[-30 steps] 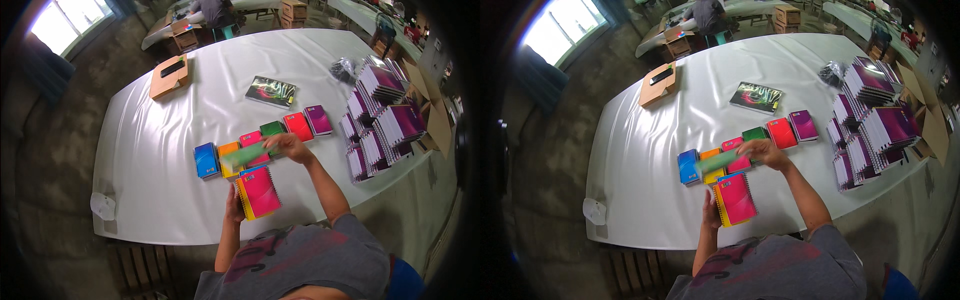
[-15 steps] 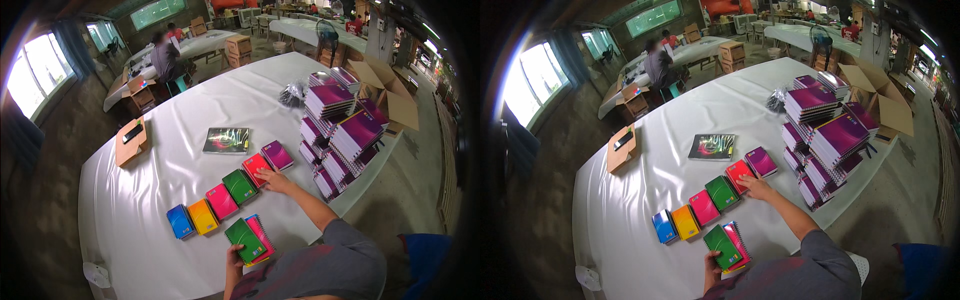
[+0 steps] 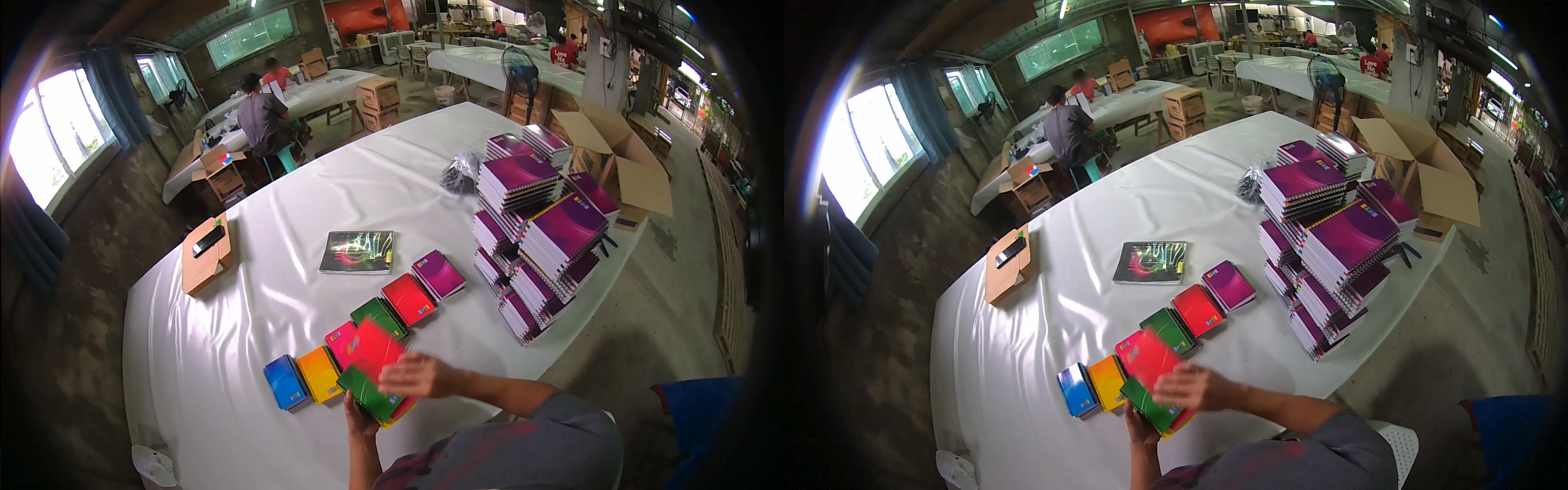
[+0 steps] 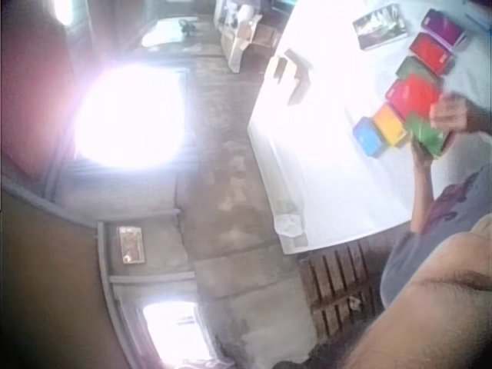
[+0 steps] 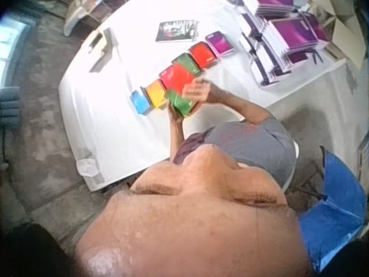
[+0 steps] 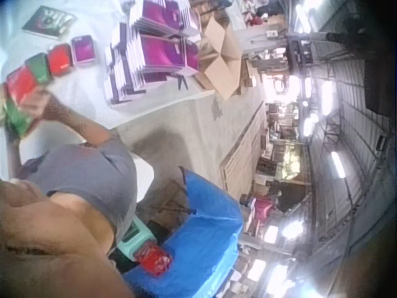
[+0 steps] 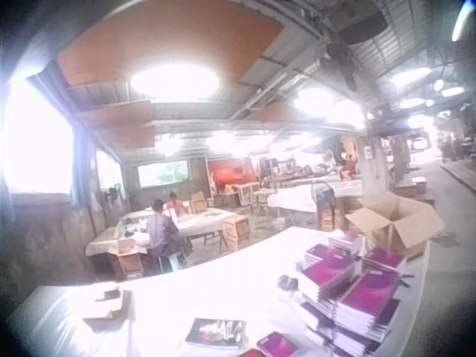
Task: The person picks up colorful spiral-bound notebooks from a table and stacks them into neat piles. They handle the notebooks one by one, arranging them by color and size, and place the completed stacks on the table.
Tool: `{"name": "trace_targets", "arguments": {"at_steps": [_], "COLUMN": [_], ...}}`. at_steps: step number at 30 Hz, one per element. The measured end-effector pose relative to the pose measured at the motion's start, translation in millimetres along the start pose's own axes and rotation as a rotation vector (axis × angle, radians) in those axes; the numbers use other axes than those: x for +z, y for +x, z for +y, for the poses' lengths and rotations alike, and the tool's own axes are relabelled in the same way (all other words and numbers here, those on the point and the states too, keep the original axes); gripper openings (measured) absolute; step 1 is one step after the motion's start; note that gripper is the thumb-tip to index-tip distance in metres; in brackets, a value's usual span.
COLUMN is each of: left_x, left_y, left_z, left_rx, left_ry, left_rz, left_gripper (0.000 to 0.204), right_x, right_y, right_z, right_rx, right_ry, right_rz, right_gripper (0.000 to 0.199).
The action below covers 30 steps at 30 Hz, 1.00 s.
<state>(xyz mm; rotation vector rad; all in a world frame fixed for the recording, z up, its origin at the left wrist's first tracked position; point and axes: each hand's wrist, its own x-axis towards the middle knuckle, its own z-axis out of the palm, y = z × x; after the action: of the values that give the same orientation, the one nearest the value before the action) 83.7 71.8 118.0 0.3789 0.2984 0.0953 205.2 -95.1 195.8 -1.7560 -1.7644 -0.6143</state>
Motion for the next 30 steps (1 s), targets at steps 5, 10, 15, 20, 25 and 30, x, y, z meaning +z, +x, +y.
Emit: {"name": "trace_targets", "arguments": {"at_steps": [5, 10, 15, 20, 25, 30], "left_x": [-19, -12, -16, -21, -24, -20], "left_y": [1, -15, -24, -30, -28, -32], "left_z": [-5, -16, -16, -22, -28, -28], "left_rx": [-0.110, -0.062, -0.056, -0.056, -0.070, -0.042], "left_ry": [0.183, 0.180, 0.290, 0.264, 0.236, 0.244], "left_rz": [0.057, 0.082, 0.062, 0.116, 0.110, 0.123], "left_gripper": [0.050, 0.056, 0.055, 0.052, 0.051, 0.051], "right_x": [16, 21, 29, 31, 35, 39], "right_y": [-21, -48, -106, -124, -136, -136], "right_z": [-11, 120, 165, 170, 184, 188], "right_rx": [0.055, 0.560, 0.931, 0.824, 0.793, 0.791], "right_ry": [0.549, -0.015, -0.173, -0.156, -0.162, -0.123], "right_rz": [-0.312, -0.065, -0.360, -0.337, -0.280, -0.236], "right_gripper": [0.026, 0.038, 0.063, 0.056, 0.056, 0.056]}}
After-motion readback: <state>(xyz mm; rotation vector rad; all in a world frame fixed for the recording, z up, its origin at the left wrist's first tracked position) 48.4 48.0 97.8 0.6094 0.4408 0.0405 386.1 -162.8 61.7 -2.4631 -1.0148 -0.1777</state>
